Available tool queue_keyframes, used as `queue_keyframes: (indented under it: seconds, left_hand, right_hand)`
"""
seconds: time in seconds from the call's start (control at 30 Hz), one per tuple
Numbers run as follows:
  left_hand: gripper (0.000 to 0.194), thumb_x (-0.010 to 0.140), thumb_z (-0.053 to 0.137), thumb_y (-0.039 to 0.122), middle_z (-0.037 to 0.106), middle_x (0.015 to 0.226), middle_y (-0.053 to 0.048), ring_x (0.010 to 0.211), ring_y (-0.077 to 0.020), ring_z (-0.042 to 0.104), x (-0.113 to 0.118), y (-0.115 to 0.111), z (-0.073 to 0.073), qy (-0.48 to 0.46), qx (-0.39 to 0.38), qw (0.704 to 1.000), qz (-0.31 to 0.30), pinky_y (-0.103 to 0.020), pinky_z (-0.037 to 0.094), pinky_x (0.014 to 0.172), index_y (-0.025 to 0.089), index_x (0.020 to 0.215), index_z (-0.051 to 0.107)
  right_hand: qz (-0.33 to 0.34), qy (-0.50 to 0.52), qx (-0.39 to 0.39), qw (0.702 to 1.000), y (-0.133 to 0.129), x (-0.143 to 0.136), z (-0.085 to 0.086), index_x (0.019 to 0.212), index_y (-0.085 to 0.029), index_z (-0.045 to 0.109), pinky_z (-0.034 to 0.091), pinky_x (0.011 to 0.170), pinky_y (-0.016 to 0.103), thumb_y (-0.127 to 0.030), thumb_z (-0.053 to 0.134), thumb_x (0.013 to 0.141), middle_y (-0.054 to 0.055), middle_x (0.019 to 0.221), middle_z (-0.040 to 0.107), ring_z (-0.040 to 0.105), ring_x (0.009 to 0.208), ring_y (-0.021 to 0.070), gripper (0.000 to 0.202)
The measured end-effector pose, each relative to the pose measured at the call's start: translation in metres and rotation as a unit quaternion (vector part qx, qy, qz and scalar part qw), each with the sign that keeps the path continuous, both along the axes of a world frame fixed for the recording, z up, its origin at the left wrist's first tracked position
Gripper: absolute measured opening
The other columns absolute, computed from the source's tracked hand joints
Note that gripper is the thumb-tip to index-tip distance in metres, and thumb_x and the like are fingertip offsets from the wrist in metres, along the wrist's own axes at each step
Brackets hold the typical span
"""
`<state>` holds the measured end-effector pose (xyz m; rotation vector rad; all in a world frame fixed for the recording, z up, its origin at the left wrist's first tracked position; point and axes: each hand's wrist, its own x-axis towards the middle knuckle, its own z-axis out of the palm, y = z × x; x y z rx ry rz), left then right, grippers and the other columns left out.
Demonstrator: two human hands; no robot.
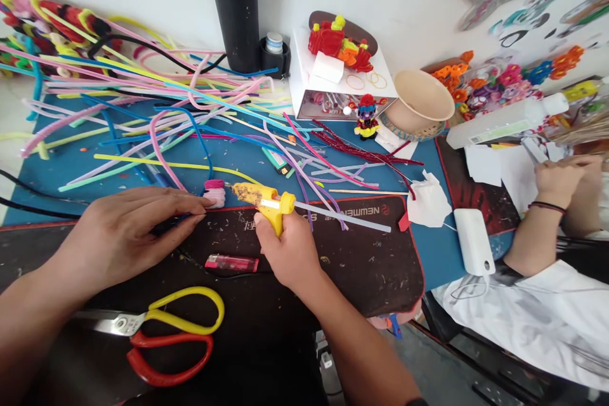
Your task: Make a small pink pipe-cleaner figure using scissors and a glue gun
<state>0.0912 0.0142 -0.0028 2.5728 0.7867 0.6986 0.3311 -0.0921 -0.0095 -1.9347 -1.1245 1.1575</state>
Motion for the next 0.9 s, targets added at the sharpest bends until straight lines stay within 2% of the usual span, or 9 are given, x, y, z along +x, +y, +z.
queue_keyframes:
  seconds: [0.37,0.67,0.8,0.9]
  left_hand:
    - [0.014,0.112,0.059,0.022,0.088,0.100,-0.002,0.086,-0.0217,0.084,0.0015,0.0005,0.0035,0.009,0.021,1.000,-0.009,-0.034,0.063,0.079,0.021,0.106,0.071]
    - [0.014,0.112,0.058,0.024,0.088,0.102,0.000,0.089,-0.0223,0.084,-0.0002,-0.0003,0.0001,0.003,0.003,1.000,-0.002,-0.035,0.064,0.079,0.025,0.109,0.071]
    - [0.014,0.112,0.057,0.023,0.087,0.103,-0.001,0.089,-0.0228,0.084,-0.0006,-0.0008,0.0016,0.007,-0.001,1.000,-0.002,-0.036,0.064,0.078,0.024,0.109,0.071]
    - [0.014,0.112,0.057,0.025,0.087,0.104,0.000,0.091,-0.0235,0.084,-0.0014,-0.0012,0.0017,0.008,-0.012,1.000,0.002,-0.037,0.065,0.080,0.027,0.111,0.071]
  right_hand:
    - [0.008,0.014,0.010,1.000,-0.0002,-0.0004,-0.0012,0.070,-0.027,0.054,0.041,0.051,0.028,-0.054,0.059,0.102,-0.004,0.046,0.053,0.053,0.044,0.0152,0.042]
    - [0.027,-0.031,0.038,0.998,-0.0006,0.0000,-0.0035,0.069,-0.027,0.056,0.041,0.054,0.028,-0.051,0.060,0.102,-0.002,0.048,0.052,0.059,0.053,0.0181,0.041]
    - [0.033,-0.040,0.037,0.998,0.0013,-0.0006,-0.0026,0.067,-0.027,0.054,0.040,0.055,0.029,-0.051,0.059,0.102,-0.002,0.048,0.052,0.058,0.053,0.0180,0.043]
    - [0.036,-0.050,0.037,0.997,0.0018,-0.0011,-0.0025,0.066,-0.027,0.054,0.040,0.055,0.029,-0.051,0.058,0.102,-0.002,0.048,0.052,0.058,0.052,0.0179,0.044]
